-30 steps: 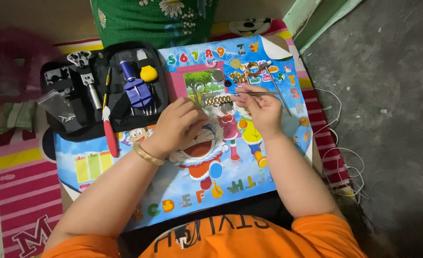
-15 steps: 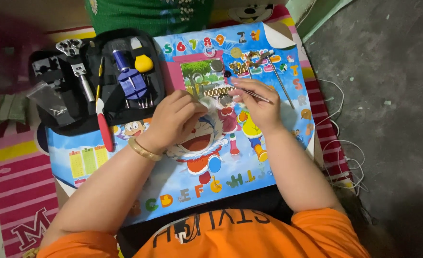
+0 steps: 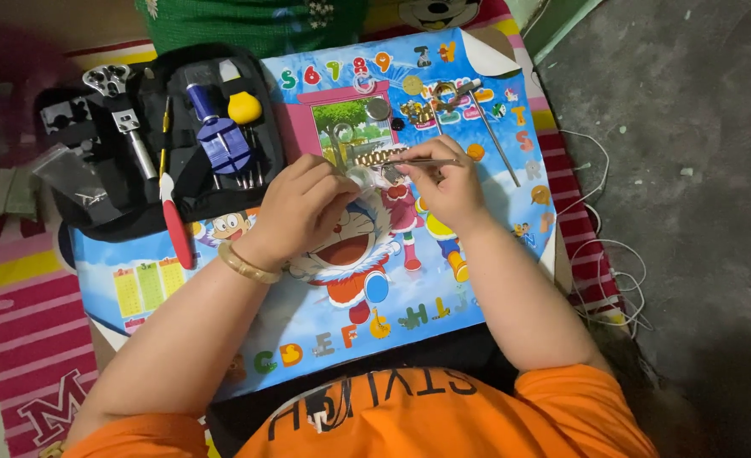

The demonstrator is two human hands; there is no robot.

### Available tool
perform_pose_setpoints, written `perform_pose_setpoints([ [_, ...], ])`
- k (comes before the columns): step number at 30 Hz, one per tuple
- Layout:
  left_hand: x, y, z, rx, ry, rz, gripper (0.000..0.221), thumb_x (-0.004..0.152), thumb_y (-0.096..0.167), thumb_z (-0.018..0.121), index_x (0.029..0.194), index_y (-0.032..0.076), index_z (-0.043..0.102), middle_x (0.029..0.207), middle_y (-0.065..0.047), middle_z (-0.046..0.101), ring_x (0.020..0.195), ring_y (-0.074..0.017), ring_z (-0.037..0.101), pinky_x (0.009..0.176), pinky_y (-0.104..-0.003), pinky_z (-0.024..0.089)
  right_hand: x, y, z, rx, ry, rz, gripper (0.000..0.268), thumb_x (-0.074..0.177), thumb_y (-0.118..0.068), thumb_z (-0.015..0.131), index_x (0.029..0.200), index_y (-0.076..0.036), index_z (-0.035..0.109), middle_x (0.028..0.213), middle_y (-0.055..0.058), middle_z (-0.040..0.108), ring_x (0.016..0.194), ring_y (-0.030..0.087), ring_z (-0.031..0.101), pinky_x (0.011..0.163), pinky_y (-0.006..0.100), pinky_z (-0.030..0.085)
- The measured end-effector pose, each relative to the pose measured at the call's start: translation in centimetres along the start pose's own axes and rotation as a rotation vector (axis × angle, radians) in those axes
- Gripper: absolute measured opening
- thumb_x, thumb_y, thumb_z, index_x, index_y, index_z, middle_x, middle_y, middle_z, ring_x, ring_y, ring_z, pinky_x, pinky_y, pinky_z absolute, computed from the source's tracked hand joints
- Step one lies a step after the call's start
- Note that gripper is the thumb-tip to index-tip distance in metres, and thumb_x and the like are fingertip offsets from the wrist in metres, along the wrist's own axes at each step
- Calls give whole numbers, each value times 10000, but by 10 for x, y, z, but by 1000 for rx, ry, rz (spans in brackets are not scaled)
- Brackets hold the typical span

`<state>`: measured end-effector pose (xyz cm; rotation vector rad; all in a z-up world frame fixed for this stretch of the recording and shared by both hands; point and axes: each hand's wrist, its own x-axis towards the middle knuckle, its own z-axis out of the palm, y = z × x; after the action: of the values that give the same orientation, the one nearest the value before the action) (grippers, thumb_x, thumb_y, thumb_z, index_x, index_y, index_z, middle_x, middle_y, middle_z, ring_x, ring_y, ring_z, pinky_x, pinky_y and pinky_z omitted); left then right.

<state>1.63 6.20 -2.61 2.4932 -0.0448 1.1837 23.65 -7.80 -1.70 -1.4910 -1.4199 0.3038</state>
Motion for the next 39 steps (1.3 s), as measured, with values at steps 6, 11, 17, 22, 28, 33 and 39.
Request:
perform_pose_setpoints([
  [6, -5, -3, 4, 23, -9, -1, 60, 951, 52, 695, 1001, 82, 706, 819, -90, 610, 794, -301, 596, 600, -372, 501, 2, -3, -2, -7, -10, 9, 76, 983, -36, 741, 1055, -28, 718, 926, 139, 648, 848, 308, 723, 685, 319, 590],
  [11, -2, 1, 0, 0, -18, -10, 62, 956, 22, 701, 996, 69, 706, 821, -103, 632, 796, -293, 603, 619, -360, 515, 2, -6, -1, -30, -33, 4, 64, 990, -40, 733, 1049, -22, 718, 929, 128, 636, 836, 296, 719, 678, 315, 598],
  [17, -4, -1, 2, 11, -15, -1, 40, 970, 39, 685, 992, 69, 700, 803, -96, 609, 795, -306, 602, 608, -369, 503, 2, -4, -4, -7, -59, 47, 62, 993, -17, 724, 1055, -11, 718, 937, 152, 620, 848, 312, 720, 698, 334, 609],
  [22, -5, -2, 2, 14, -21, 1, 39, 972, 41, 685, 992, 74, 695, 794, -93, 603, 786, -307, 599, 610, -374, 510, 1, -4, -3, -11, -59, 62, 55, 996, -14, 719, 1050, -23, 724, 931, 143, 618, 857, 313, 722, 691, 336, 610],
  [28, -5, -1, 3, 23, -17, -1, 23, 981, 57, 681, 987, 75, 693, 789, -87, 595, 783, -296, 596, 606, -366, 508, 2, -6, -3, -1, -67, 70, 54, 1000, -13, 707, 1044, -35, 729, 921, 148, 627, 865, 329, 724, 677, 342, 609],
  [33, -5, -1, 3, 17, -33, -12, 43, 966, 48, 696, 998, 77, 698, 805, -93, 613, 804, -308, 599, 612, -375, 504, 3, -5, -2, 3, -25, 24, 63, 979, 9, 725, 1018, -37, 745, 888, 139, 646, 850, 316, 719, 665, 331, 589],
  [39, -9, -3, 4, 38, -51, -31, 57, 953, 52, 709, 996, 89, 711, 821, -81, 634, 819, -287, 607, 624, -360, 513, 4, -14, -6, 42, 35, -5, 44, 975, -7, 742, 996, -47, 743, 917, 114, 687, 863, 272, 721, 701, 316, 582],
])
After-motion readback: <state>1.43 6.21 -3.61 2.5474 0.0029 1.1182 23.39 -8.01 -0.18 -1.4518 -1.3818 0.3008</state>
